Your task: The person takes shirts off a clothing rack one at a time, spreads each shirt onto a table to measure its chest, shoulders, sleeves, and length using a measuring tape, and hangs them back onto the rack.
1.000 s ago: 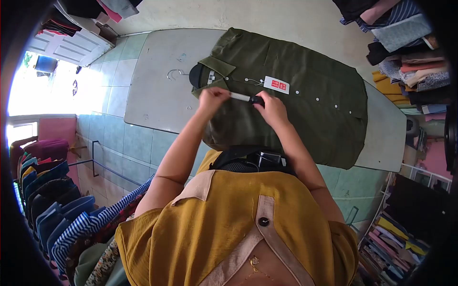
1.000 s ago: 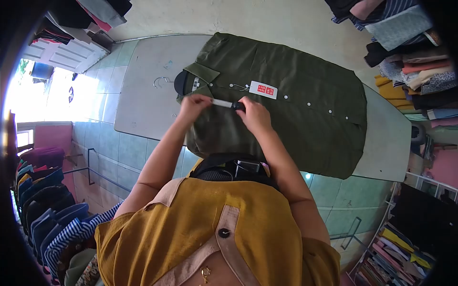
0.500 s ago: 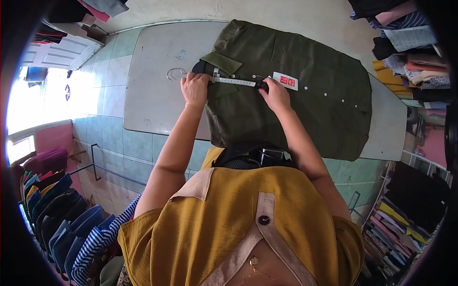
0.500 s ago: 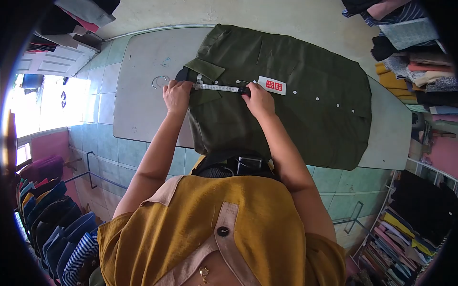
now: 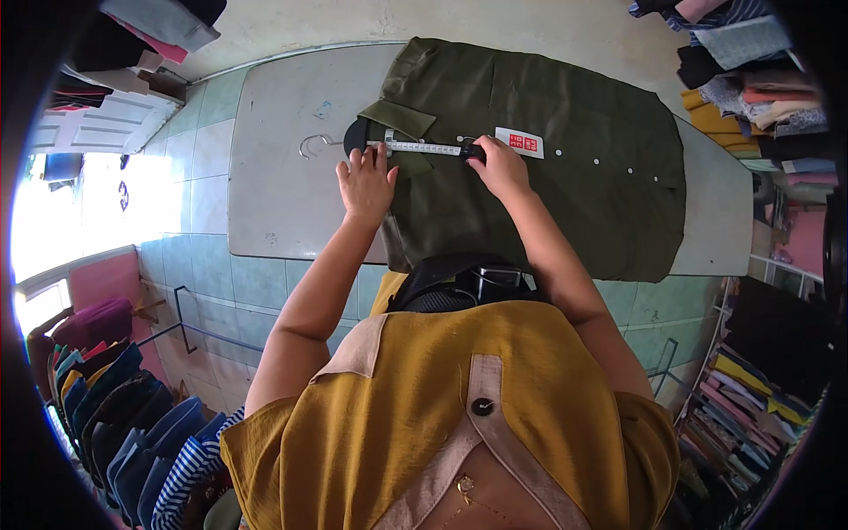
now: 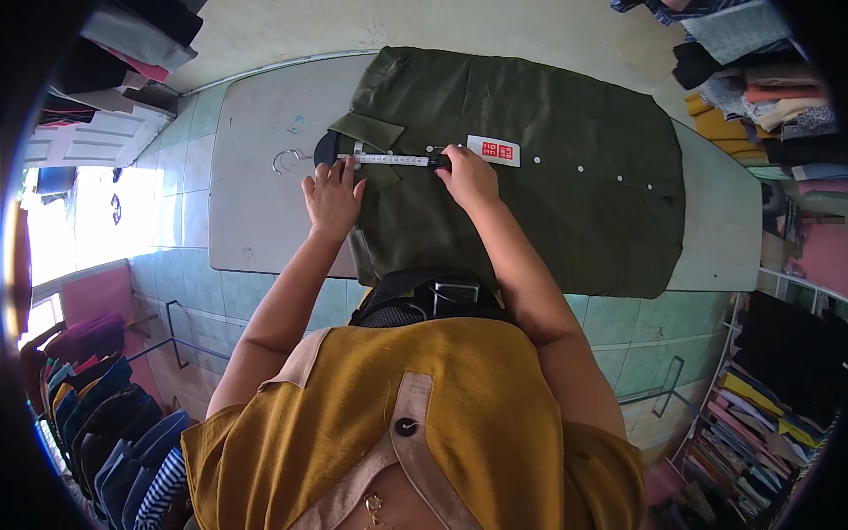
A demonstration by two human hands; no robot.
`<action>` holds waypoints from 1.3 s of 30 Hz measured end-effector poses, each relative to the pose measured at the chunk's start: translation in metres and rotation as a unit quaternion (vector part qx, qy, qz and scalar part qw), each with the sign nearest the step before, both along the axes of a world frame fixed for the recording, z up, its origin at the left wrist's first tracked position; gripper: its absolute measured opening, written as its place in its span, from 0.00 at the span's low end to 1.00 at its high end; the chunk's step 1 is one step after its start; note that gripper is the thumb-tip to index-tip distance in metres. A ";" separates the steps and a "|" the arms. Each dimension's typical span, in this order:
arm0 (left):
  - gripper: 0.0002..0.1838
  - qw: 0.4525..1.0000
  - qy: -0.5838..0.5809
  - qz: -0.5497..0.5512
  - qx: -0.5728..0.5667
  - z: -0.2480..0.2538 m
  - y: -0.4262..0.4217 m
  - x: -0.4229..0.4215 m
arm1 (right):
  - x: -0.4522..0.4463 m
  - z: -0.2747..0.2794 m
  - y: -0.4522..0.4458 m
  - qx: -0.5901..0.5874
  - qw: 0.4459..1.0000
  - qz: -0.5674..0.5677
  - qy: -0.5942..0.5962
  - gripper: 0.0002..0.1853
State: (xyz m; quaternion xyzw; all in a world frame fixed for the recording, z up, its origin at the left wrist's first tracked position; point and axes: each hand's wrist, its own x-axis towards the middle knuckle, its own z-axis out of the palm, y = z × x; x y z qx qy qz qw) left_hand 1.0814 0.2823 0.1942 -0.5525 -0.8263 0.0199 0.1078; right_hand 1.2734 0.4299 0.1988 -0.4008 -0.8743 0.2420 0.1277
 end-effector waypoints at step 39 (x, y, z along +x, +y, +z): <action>0.30 0.990 -0.026 0.125 -0.053 -0.007 0.006 0.033 | 0.174 0.019 0.071 -0.033 0.986 -0.142 -0.077 0.14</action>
